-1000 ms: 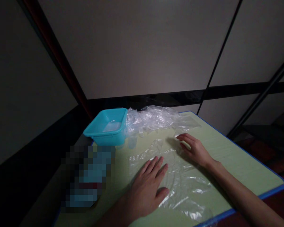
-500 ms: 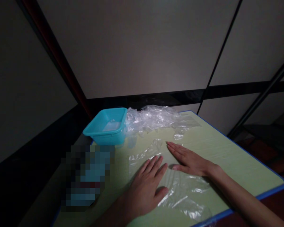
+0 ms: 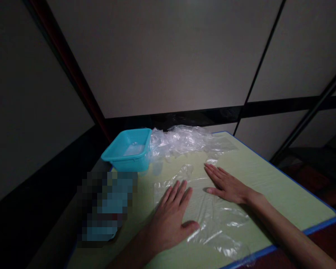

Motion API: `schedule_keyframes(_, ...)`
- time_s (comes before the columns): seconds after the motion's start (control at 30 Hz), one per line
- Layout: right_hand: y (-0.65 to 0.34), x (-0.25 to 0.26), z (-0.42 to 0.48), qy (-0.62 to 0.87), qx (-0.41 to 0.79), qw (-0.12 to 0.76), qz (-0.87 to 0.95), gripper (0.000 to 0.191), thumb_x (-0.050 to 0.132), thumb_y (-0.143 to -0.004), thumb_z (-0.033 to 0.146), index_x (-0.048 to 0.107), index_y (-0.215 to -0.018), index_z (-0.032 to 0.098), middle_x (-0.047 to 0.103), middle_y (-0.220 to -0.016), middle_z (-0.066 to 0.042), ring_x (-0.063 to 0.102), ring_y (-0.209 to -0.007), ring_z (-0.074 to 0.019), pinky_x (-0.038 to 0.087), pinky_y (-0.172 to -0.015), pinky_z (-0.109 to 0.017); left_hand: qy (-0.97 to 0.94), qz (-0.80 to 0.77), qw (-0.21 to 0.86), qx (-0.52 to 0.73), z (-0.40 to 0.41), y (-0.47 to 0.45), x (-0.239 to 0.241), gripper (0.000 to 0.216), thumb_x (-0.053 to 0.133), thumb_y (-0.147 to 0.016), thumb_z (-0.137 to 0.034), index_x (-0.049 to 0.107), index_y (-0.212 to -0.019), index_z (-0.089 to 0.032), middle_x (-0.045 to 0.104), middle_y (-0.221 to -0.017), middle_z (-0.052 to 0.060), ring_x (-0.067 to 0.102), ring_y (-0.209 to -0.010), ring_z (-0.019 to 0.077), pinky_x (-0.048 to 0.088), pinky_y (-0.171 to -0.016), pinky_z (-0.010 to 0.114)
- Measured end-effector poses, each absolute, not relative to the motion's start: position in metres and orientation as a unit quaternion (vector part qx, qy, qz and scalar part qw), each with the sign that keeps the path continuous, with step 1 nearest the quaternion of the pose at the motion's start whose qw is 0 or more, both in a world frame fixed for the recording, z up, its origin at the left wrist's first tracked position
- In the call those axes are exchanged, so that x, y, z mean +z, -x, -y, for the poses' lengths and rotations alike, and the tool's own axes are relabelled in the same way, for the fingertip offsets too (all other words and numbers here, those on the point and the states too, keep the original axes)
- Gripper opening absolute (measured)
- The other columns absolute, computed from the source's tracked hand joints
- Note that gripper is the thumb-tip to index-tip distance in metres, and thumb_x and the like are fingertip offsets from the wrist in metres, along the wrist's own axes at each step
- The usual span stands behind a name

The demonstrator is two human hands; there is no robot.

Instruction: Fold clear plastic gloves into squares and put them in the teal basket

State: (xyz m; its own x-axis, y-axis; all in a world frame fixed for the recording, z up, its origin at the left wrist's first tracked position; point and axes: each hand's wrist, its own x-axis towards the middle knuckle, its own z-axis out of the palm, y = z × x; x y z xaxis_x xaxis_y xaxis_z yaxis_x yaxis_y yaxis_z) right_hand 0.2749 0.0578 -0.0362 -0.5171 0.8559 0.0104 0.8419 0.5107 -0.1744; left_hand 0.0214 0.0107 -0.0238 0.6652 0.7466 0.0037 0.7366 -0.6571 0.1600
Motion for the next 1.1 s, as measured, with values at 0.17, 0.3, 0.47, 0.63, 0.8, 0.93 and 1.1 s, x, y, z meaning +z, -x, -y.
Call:
schedule_keyframes(0.17, -0.279, -0.034, -0.057, 0.484, 0.091, 0.056, 0.869, 0.079, 0.026, -0.084, 0.063, 0.009, -0.141, 0.011, 0.009, -0.146, -0.011, 0.006, -0.134, -0.0236, 0.013, -0.109, -0.042, -0.891, -0.447, 0.058, 0.06, -0.013, -0.024, -0.026, 0.061, 0.036, -0.087, -0.051, 0.027, -0.137, -0.016, 0.017, -0.146, 0.008, 0.013, -0.134, 0.0232, 0.019, -0.108, 0.042)
schedule_keyframes(0.3, -0.284, -0.033, -0.055, 0.485, 0.095, 0.061, 0.867, 0.076, 0.027, -0.085, 0.062, 0.003, -0.142, 0.016, 0.005, -0.147, -0.008, 0.004, -0.134, -0.0235, 0.011, -0.109, -0.044, -0.875, -0.477, 0.026, 0.08, -0.018, -0.024, -0.033, 0.059, 0.034, -0.089, -0.048, 0.029, -0.136, -0.012, 0.023, -0.145, 0.011, 0.017, -0.133, 0.0252, 0.022, -0.107, 0.045)
schedule_keyframes(0.47, -0.286, -0.033, -0.055, 0.495, 0.106, 0.045, 0.861, 0.076, 0.026, -0.085, 0.063, 0.005, -0.142, 0.017, 0.008, -0.146, -0.009, 0.007, -0.134, -0.0245, 0.011, -0.109, -0.046, -0.872, -0.485, 0.015, 0.057, -0.023, -0.019, -0.035, 0.063, 0.037, -0.086, -0.051, 0.028, -0.136, -0.013, 0.02, -0.145, 0.01, 0.016, -0.133, 0.0264, 0.022, -0.107, 0.046)
schedule_keyframes(0.63, -0.283, -0.032, -0.054, 0.507, 0.101, 0.034, 0.855, 0.079, 0.025, -0.083, 0.065, 0.007, -0.142, 0.014, 0.009, -0.146, -0.01, 0.007, -0.134, -0.0245, 0.01, -0.109, -0.046, -0.875, -0.48, 0.001, 0.058, -0.024, -0.016, -0.037, 0.064, 0.035, -0.086, -0.053, 0.026, -0.137, -0.016, 0.019, -0.146, 0.009, 0.016, -0.133, 0.0271, 0.021, -0.106, 0.047)
schedule_keyframes(0.8, -0.281, -0.032, -0.053, 0.515, 0.087, 0.025, 0.853, 0.082, 0.024, -0.082, 0.067, 0.008, -0.141, 0.013, 0.008, -0.146, -0.01, 0.008, -0.134, -0.0253, 0.012, -0.108, -0.048, -0.876, -0.477, -0.011, 0.064, -0.025, -0.013, -0.041, 0.063, 0.035, -0.086, -0.054, 0.028, -0.137, -0.017, 0.022, -0.145, 0.008, 0.017, -0.133, 0.0275, 0.022, -0.105, 0.047)
schedule_keyframes(0.93, -0.28, -0.031, -0.053, 0.518, 0.081, 0.022, 0.851, 0.081, 0.024, -0.082, 0.067, 0.009, -0.141, 0.014, 0.01, -0.146, -0.009, 0.009, -0.133, -0.0258, 0.013, -0.108, -0.048, -0.878, -0.475, -0.008, 0.062, -0.024, -0.012, -0.038, 0.062, 0.034, -0.087, -0.053, 0.027, -0.137, -0.018, 0.02, -0.146, 0.006, 0.017, -0.133, 0.0258, 0.022, -0.106, 0.045)
schedule_keyframes(1.1, -0.279, -0.029, -0.053, 0.52, 0.081, 0.013, 0.85, 0.081, 0.023, -0.082, 0.067, 0.009, -0.141, 0.015, 0.01, -0.146, -0.009, 0.009, -0.133, -0.0256, 0.013, -0.108, -0.048, -0.872, -0.486, 0.005, 0.052, -0.022, -0.008, -0.032, 0.062, 0.035, -0.087, -0.052, 0.027, -0.137, -0.017, 0.02, -0.146, 0.005, 0.018, -0.133, 0.025, 0.022, -0.106, 0.043)
